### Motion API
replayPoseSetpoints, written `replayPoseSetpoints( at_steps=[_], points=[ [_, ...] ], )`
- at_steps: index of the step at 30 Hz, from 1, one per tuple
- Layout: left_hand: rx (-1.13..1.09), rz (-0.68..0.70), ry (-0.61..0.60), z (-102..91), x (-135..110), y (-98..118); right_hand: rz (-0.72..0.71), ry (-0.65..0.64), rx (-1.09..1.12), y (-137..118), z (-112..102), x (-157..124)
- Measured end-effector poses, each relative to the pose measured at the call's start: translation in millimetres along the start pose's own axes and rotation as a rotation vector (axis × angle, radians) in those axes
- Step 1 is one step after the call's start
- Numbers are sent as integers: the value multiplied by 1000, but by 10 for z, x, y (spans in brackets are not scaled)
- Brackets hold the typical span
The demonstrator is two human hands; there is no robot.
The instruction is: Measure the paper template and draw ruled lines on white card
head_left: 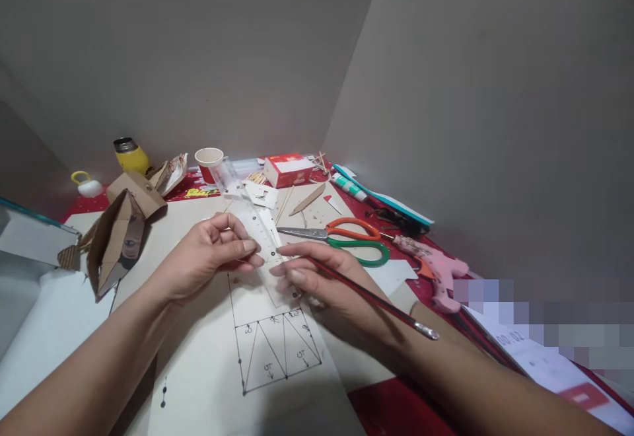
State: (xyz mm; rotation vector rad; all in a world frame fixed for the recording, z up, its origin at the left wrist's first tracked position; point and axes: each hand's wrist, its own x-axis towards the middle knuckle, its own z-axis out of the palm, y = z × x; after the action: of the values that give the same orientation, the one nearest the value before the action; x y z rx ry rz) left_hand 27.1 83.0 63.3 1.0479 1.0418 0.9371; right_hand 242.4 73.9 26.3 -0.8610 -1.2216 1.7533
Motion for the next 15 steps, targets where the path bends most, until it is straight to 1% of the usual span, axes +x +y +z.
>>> replayPoseSetpoints(
  at_steps=[4,7,15],
  points=[
    [-14,39,19,31,-11,0,19,-22,-5,-27,0,-6],
    [3,35,12,25,-10,19,7,-25,20,-43,-28,25],
    [52,6,41,13,2,29,-95,94,-44,-101,-84,80]
  ],
)
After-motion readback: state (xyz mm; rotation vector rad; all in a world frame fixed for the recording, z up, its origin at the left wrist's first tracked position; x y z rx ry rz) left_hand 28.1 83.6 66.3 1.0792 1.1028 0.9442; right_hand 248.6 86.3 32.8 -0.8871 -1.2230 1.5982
